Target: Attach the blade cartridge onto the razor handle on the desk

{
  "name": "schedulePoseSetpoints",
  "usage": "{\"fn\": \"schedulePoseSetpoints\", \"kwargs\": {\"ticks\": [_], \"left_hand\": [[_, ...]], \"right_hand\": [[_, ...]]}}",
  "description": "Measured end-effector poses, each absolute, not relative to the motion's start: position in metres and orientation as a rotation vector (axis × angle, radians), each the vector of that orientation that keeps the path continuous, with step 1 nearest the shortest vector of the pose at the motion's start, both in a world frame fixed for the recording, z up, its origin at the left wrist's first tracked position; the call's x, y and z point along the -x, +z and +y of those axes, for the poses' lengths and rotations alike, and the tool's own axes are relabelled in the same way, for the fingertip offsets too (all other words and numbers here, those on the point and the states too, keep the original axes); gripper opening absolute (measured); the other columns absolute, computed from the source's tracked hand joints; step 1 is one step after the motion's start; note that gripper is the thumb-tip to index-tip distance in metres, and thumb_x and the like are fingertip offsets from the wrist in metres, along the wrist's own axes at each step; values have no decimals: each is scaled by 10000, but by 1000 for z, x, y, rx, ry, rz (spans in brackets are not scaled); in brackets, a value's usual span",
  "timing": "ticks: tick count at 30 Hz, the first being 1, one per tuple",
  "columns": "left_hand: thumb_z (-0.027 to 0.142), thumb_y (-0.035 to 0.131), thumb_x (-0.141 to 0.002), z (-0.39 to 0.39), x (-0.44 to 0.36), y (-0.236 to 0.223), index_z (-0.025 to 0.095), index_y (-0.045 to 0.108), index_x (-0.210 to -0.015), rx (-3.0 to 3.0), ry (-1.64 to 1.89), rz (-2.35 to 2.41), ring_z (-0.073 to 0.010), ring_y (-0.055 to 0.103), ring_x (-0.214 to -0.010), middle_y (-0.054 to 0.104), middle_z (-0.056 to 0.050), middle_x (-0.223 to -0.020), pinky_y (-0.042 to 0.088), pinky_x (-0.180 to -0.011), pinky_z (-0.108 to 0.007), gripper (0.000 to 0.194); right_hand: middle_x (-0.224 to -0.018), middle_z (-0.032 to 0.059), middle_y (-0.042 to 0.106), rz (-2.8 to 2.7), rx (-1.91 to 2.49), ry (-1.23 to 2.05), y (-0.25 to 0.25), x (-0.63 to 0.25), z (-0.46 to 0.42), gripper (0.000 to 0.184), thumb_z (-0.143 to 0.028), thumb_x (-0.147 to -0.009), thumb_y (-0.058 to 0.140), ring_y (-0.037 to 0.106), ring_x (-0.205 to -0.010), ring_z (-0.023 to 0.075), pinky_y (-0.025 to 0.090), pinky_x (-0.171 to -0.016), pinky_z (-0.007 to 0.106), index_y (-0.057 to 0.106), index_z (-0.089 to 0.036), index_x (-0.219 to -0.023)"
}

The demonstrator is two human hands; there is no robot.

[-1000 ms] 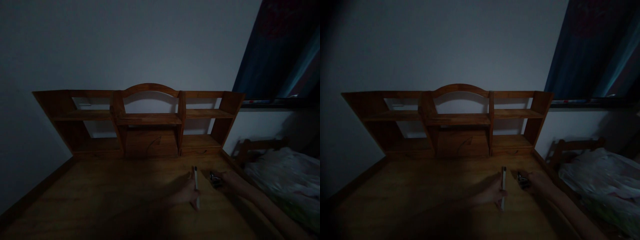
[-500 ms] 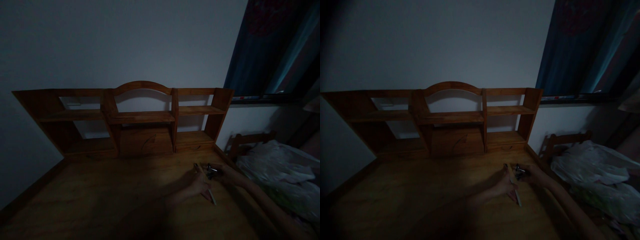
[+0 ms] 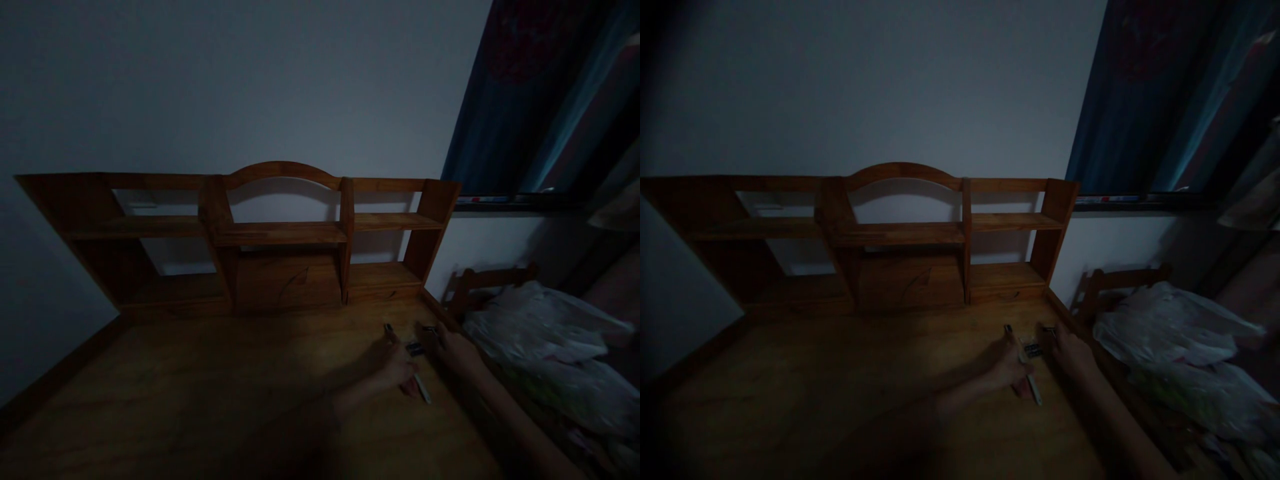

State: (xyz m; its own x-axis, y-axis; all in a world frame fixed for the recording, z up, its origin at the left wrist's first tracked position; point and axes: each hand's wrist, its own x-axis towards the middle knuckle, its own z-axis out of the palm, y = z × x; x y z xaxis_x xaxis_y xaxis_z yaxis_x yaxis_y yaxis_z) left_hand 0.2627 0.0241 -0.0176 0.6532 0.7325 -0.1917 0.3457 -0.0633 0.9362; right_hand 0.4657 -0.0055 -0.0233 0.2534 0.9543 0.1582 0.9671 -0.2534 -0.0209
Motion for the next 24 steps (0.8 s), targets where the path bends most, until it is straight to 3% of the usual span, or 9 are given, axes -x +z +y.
{"fn": "schedulePoseSetpoints", "kwargs": {"ticks": [3, 6, 8, 10, 14, 18, 22, 24], "left_hand": [[179, 691, -714, 24, -262, -17, 111, 120, -1498, -1732, 396, 988, -238, 680, -809, 699, -153, -978, 525, -566, -239, 973], [167, 602, -788, 21, -262, -22, 105, -131, -1488, -1682, 401, 989, -201, 667, -673, 698, -173, -948, 499, -497, -229, 1016], [178, 526, -842, 17, -257, -26, 120, -282, -1435, -1608, 402, 896, -177, 622, -532, 700, -131, -839, 478, -442, -234, 1003], [205, 510, -859, 13, -246, -30, 159, -310, -1422, -1584, 427, 792, -153, 571, -453, 676, -67, -737, 457, -415, -224, 995], [297, 537, -861, 7, -211, -28, 219, -192, -1474, -1632, 480, 773, -128, 514, -410, 616, 0, -633, 405, -395, -189, 956], [300, 532, -859, 13, -164, -12, 184, -137, -1492, -1687, 489, 947, -128, 506, -418, 593, 22, -591, 373, -403, -187, 929], [382, 491, -892, 36, -106, -5, 197, 154, -1501, -1783, 674, 1171, -103, 520, -465, 613, 15, -639, 351, -438, -176, 720], [365, 445, -906, 50, -73, -9, 161, 322, -1437, -1753, 718, 1280, -109, 514, -478, 610, 7, -650, 375, -457, -194, 582]], "right_hand": [[-969, 208, 694, -1895, 2409, -258, -26, -459, 2, 323, -227, -953, 393, 698, -870, 296, 467, -700, 339, 486, -84, -1227], [-1005, 193, 685, -1913, 2410, -337, -31, -457, 5, 307, -245, -969, 370, 701, -845, 282, 468, -662, 323, 494, -103, -1211], [-1037, 181, 676, -1933, 2387, -375, -34, -460, 5, 307, -248, -967, 373, 700, -836, 277, 466, -636, 320, 488, -116, -1219], [-1052, 163, 672, -1944, 2352, -395, -37, -463, 2, 307, -273, -973, 359, 697, -831, 277, 463, -615, 324, 494, -135, -1210], [-1058, 127, 664, -1910, 2324, -390, -37, -460, -6, 307, -339, -981, 334, 683, -811, 264, 449, -583, 323, 523, -182, -1165], [-1045, 138, 640, -1747, 2282, -526, -26, -442, -17, 349, -420, -972, 338, 629, -907, 284, 452, -623, 336, 563, -185, -1099], [-1040, 182, 612, -1686, 2127, -723, -4, -418, -27, 362, -367, -964, 348, 530, -1037, 321, 417, -867, 413, 567, -121, -1113], [-1046, 179, 610, -1736, 2061, -695, 6, -405, -31, 329, -314, -961, 338, 518, -1029, 319, 387, -908, 420, 584, -135, -1087]]}}
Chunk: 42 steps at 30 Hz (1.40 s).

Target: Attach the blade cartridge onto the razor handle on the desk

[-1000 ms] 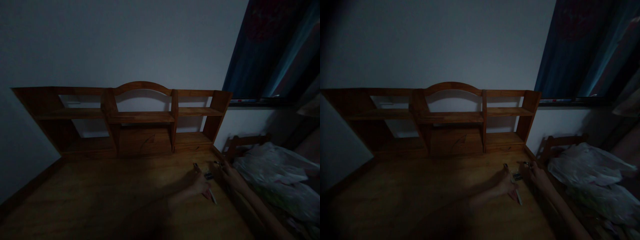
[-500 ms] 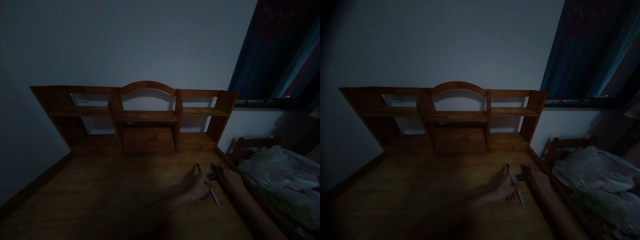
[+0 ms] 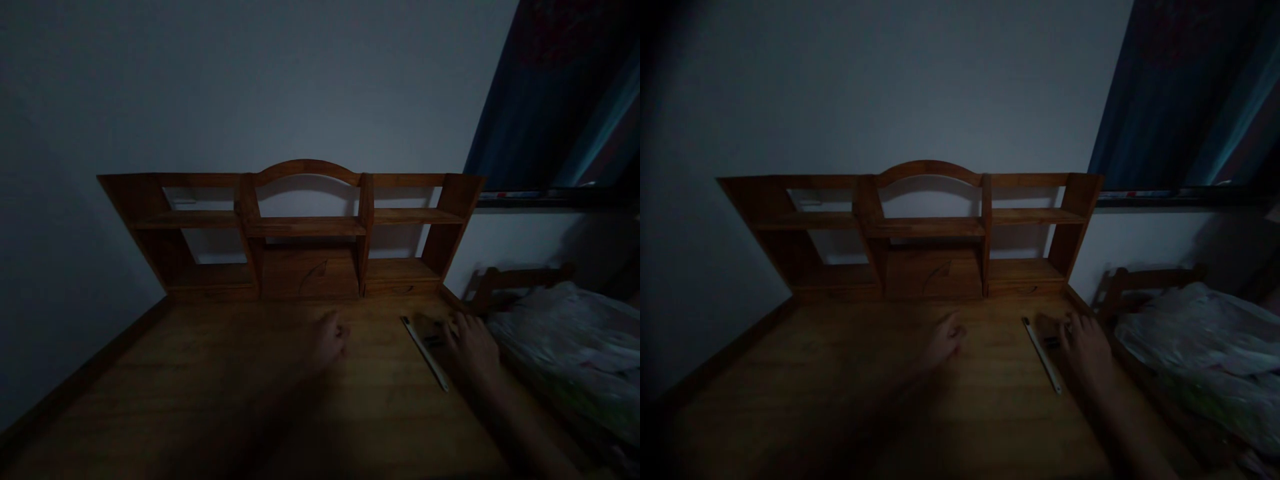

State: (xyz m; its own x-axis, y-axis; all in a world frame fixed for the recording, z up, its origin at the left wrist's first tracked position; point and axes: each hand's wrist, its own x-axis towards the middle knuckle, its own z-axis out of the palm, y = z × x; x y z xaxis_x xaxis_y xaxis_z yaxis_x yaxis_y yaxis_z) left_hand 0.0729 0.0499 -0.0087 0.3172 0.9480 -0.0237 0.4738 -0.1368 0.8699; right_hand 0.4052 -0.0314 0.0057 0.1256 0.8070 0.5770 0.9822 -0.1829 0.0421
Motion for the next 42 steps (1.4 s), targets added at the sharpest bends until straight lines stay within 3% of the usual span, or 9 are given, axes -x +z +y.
{"fn": "schedulePoseSetpoints", "kwargs": {"ticks": [3, 5, 8, 13, 19, 28, 36, 42], "left_hand": [[335, 407, -909, 66, -22, -17, 142, 499, -1306, -1803, 819, 1382, -142, 577, -582, 670, -45, -787, 455, -555, -242, 451], [311, 402, -910, 72, 10, -20, 161, 611, -1174, -1921, 964, 1393, -166, 636, -818, 687, -71, -1004, 492, -750, -267, 369], [287, 383, -921, 77, 47, -20, 172, 672, -1046, -2017, 1008, 1491, -195, 633, -959, 693, -64, -1054, 469, -865, -292, 336], [304, 407, -932, 83, 72, -20, 165, 669, -1076, -2073, 971, 1631, -219, 658, -916, 711, -80, -1035, 480, -863, -322, 329], [311, 392, -944, 82, 77, -27, 192, 643, -1148, -2033, 1003, 1657, -199, 647, -1016, 693, -54, -1133, 469, -925, -311, 345], [349, 398, -931, 90, 82, -32, 190, 660, -1115, -1918, 1108, 1601, -219, 652, -1006, 700, -67, -1101, 489, -900, -344, 358], [347, 410, -918, 99, 79, -47, 200, 668, -1099, -1911, 1135, 1546, -217, 663, -984, 710, -49, -1076, 499, -886, -346, 347], [361, 411, -919, 96, 81, -44, 201, 674, -1091, -1912, 1118, 1520, -218, 662, -980, 712, -53, -1070, 497, -890, -342, 353]], "right_hand": [[-1054, 159, 620, -1823, 1923, -567, 10, -379, -36, 318, -265, -964, 325, 523, -1012, 302, 380, -914, 407, 613, -169, -1059], [-1029, 157, 630, -1832, 1833, -484, 5, -355, -39, 335, -275, -971, 324, 535, -996, 297, 384, -908, 406, 636, -166, -1021], [-987, 149, 649, -1849, 1736, -386, -3, -306, -43, 355, -304, -974, 344, 557, -958, 293, 383, -900, 418, 673, -173, -977], [-977, 124, 687, -1962, 1578, -206, 1, -221, -34, 362, -319, -989, 356, 602, -927, 263, 392, -858, 352, 687, -179, -1029], [-810, 104, 734, -2054, 1736, -6, 1, -177, 16, 420, -409, -987, 358, 676, -722, 230, 401, -659, 267, 715, -197, -1052], [-863, 71, 746, -1869, 1406, 430, -21, -183, 40, 521, -533, -949, 374, 686, -752, 249, 481, -678, 296, 756, -180, -975], [-744, 39, 712, -1914, 1300, 454, -19, -170, 29, 424, -443, -969, 409, 662, -672, 203, 452, -651, 266, 734, -194, -855], [-834, 26, 721, -1942, 1241, 523, -14, -158, 18, 368, -415, -976, 415, 665, -714, 182, 463, -667, 252, 721, -215, -938]]}}
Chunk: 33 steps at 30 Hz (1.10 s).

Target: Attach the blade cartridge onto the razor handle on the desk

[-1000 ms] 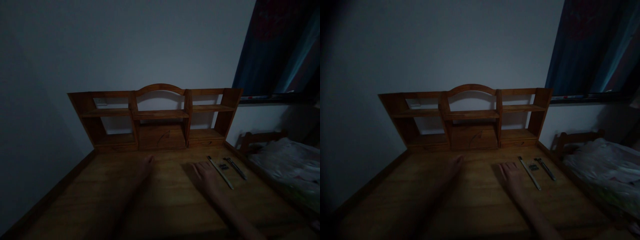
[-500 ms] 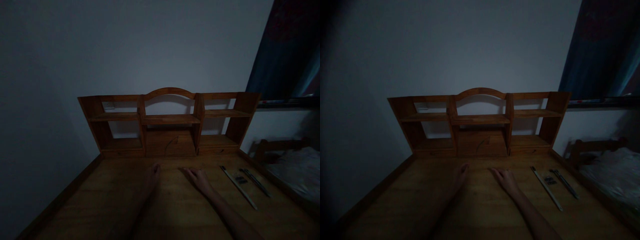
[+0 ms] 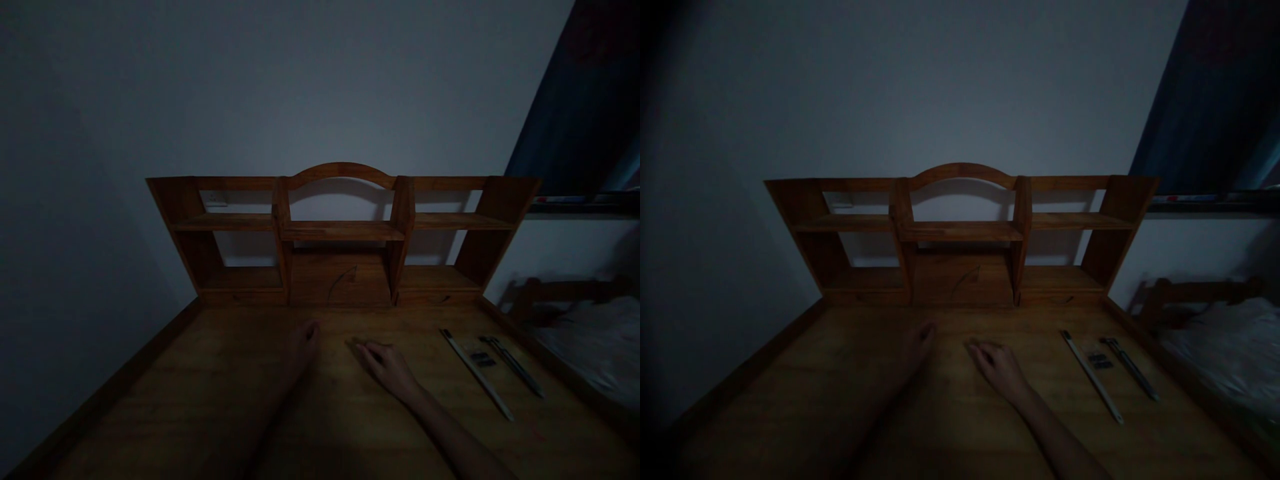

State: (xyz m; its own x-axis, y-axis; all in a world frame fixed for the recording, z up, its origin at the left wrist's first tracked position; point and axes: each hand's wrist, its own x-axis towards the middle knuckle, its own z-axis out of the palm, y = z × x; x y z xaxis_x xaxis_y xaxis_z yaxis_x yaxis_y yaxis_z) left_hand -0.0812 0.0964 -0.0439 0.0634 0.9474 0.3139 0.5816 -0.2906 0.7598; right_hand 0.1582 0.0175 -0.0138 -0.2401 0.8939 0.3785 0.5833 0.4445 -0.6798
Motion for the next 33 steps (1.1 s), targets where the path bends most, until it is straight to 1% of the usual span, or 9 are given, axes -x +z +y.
{"fn": "schedulePoseSetpoints", "kwargs": {"ticks": [4, 9, 13, 17, 19, 23, 27, 29, 33], "left_hand": [[369, 400, -927, 93, 80, -41, 197, 669, -1089, -1920, 1117, 1490, -217, 660, -985, 712, -46, -1062, 497, -883, -334, 358], [368, 415, -926, 94, 80, -43, 193, 674, -1091, -1927, 1091, 1541, -219, 667, -970, 716, -61, -1055, 504, -868, -334, 353], [357, 421, -922, 95, 80, -46, 188, 669, -1099, -1929, 1098, 1522, -211, 666, -967, 712, -69, -1063, 507, -873, -330, 348], [347, 435, -914, 92, 78, -42, 191, 677, -1080, -1948, 1068, 1526, -208, 668, -955, 713, -64, -1057, 506, -871, -323, 333], [349, 442, -911, 90, 77, -39, 198, 680, -1072, -1956, 1056, 1529, -207, 667, -954, 713, -61, -1060, 505, -869, -320, 325], [351, 419, -920, 92, 76, -36, 206, 681, -1071, -1943, 1054, 1518, -206, 672, -932, 722, -53, -1026, 510, -842, -309, 335], [340, 423, -918, 96, 78, -37, 192, 680, -1065, -1973, 1049, 1543, -209, 668, -941, 719, -53, -1032, 501, -864, -322, 331], [323, 424, -917, 95, 80, -36, 188, 681, -1053, -1981, 1052, 1554, -209, 664, -946, 718, -57, -1029, 497, -875, -325, 320], [290, 404, -923, 93, 85, -33, 187, 680, -1027, -1973, 1051, 1570, -214, 665, -934, 718, -72, -1007, 493, -876, -341, 313]], "right_hand": [[-822, 38, 726, -1937, 1241, 525, -14, -159, 18, 382, -435, -968, 421, 667, -710, 195, 480, -656, 264, 730, -213, -932], [-878, 37, 736, -1950, 1211, 510, -18, -160, 19, 376, -421, -969, 429, 673, -732, 190, 491, -703, 268, 738, -212, -920], [-867, 38, 737, -1957, 1215, 509, -18, -159, 20, 367, -414, -967, 436, 678, -737, 193, 494, -705, 270, 740, -215, -910], [-937, 43, 736, -1965, 1196, 516, -18, -160, 20, 355, -407, -970, 432, 683, -792, 197, 497, -732, 273, 734, -222, -947], [-904, 46, 736, -1970, 1196, 498, -17, -160, 20, 366, -407, -970, 427, 678, -760, 194, 493, -708, 269, 736, -216, -915], [-748, 32, 709, -1996, 1221, 451, -16, -159, 18, 414, -414, -976, 408, 644, -642, 173, 463, -640, 255, 714, -199, -798], [-713, 44, 696, -1940, 1311, 299, -10, -164, 18, 439, -421, -975, 386, 634, -629, 176, 446, -632, 260, 696, -183, -775], [-798, 62, 714, -1887, 1374, 197, -2, -180, 19, 425, -413, -973, 372, 655, -714, 196, 453, -674, 270, 698, -182, -828], [-858, 78, 716, -1728, 1644, -54, 13, -253, 16, 368, -441, -938, 412, 660, -744, 213, 456, -674, 287, 686, -203, -877]]}}
